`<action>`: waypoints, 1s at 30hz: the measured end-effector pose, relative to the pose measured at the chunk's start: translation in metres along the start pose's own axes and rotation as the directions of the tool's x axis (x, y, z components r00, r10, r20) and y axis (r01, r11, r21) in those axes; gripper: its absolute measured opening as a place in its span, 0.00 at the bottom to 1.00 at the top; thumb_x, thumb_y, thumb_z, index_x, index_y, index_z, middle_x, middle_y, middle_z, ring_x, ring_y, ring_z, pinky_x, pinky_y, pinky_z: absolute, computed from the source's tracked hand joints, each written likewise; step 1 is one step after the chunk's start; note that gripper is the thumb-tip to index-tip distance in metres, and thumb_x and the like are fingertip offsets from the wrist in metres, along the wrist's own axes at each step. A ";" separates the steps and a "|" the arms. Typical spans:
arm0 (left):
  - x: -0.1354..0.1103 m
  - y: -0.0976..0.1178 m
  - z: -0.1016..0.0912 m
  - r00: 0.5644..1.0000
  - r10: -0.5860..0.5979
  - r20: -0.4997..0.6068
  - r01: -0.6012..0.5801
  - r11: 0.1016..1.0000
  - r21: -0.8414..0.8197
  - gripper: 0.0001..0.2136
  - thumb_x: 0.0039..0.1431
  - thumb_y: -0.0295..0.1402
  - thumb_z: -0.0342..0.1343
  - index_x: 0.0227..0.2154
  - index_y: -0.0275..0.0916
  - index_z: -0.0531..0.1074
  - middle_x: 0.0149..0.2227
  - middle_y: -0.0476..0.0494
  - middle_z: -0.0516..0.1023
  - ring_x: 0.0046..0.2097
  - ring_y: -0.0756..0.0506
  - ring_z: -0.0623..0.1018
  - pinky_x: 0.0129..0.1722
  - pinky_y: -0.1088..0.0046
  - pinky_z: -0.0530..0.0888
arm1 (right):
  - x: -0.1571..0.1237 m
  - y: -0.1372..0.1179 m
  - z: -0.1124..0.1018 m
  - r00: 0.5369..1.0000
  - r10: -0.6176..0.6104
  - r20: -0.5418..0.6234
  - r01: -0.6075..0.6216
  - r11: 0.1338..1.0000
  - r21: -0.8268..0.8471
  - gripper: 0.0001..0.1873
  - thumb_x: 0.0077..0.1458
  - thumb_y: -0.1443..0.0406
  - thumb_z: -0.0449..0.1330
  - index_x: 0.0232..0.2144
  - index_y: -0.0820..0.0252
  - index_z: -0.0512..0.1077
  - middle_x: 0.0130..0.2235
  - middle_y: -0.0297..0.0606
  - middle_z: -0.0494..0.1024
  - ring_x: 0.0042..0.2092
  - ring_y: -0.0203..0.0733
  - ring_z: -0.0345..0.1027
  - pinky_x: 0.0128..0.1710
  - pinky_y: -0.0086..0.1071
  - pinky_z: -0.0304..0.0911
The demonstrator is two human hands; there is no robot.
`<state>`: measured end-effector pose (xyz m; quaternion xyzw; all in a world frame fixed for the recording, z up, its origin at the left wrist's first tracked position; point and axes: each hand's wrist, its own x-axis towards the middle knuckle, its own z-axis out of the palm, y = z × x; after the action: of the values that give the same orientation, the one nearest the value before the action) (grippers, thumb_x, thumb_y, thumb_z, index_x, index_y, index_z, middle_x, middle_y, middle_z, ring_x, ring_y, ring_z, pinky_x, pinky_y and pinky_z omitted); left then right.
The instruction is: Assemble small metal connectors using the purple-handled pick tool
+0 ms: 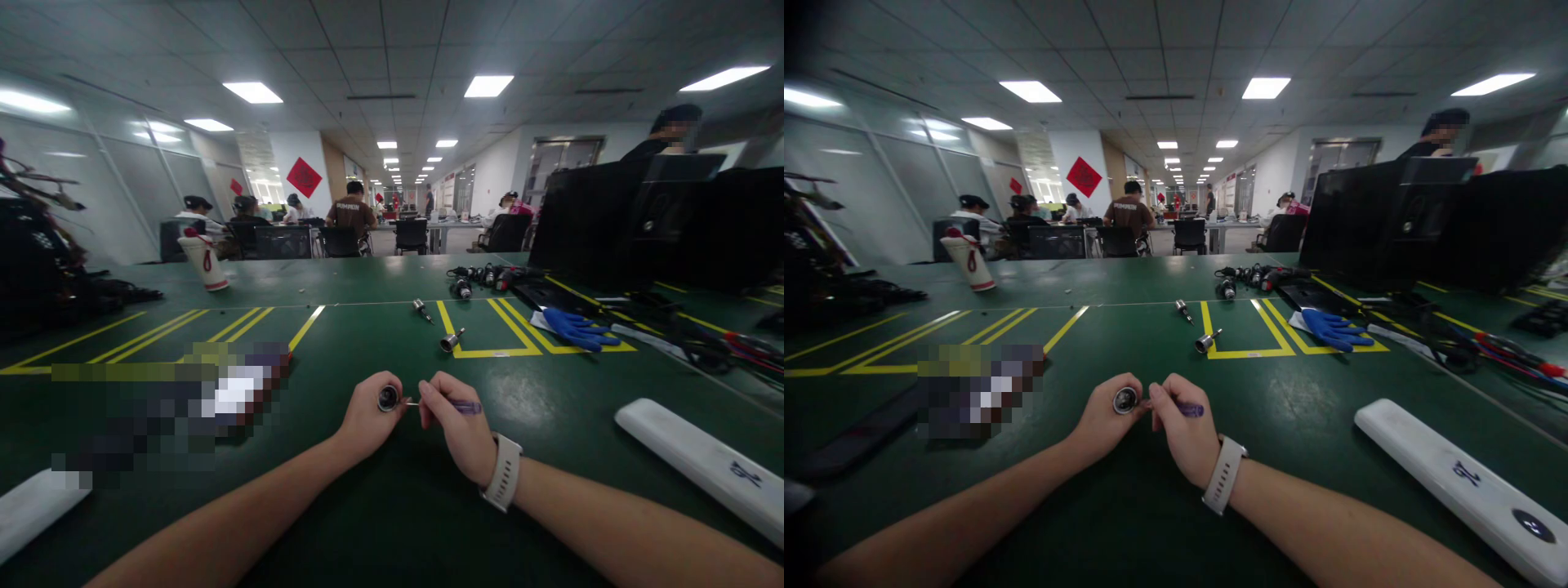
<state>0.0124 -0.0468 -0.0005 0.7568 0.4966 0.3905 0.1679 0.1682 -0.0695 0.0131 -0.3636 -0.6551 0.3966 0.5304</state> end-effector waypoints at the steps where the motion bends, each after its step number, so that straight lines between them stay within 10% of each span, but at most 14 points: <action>1: 0.000 0.000 0.000 1.000 0.001 0.005 -0.001 1.000 0.002 0.05 0.46 0.26 0.57 0.21 0.38 0.65 0.24 0.52 0.69 0.28 0.49 0.70 0.27 0.75 0.67 | 0.000 0.000 0.000 1.000 0.000 0.011 0.000 1.000 0.007 0.17 0.57 0.62 0.51 0.17 0.59 0.62 0.18 0.29 0.63 0.22 0.34 0.58 0.25 0.28 0.55; 14: 0.000 0.009 -0.002 0.983 0.053 0.175 -0.054 0.999 0.000 0.03 0.47 0.25 0.54 0.22 0.37 0.67 0.24 0.50 0.71 0.28 0.49 0.71 0.27 0.74 0.66 | -0.001 0.000 0.002 0.981 -0.166 0.098 0.189 0.923 -0.334 0.15 0.56 0.64 0.51 0.18 0.59 0.61 0.21 0.30 0.63 0.25 0.34 0.57 0.26 0.29 0.51; 22: -0.002 0.007 -0.001 0.987 0.033 0.157 -0.035 0.999 0.012 0.03 0.46 0.27 0.57 0.23 0.38 0.68 0.25 0.50 0.72 0.29 0.48 0.72 0.29 0.73 0.68 | 0.007 0.002 0.002 0.984 0.172 0.043 -0.176 0.978 0.108 0.17 0.53 0.59 0.55 0.16 0.59 0.63 0.16 0.28 0.64 0.21 0.33 0.58 0.23 0.28 0.53; 30: 0.000 0.004 0.000 0.997 0.021 0.077 -0.022 1.000 0.017 0.04 0.46 0.28 0.56 0.21 0.38 0.65 0.23 0.51 0.69 0.27 0.49 0.70 0.27 0.74 0.67 | 0.005 0.007 0.005 0.977 0.213 0.020 -0.213 0.956 0.203 0.16 0.55 0.58 0.54 0.18 0.59 0.63 0.17 0.28 0.65 0.21 0.33 0.58 0.23 0.28 0.53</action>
<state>0.0146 -0.0489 0.0023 0.7780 0.4852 0.3584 0.1757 0.1626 -0.0624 0.0078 -0.3760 -0.5674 0.5161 0.5199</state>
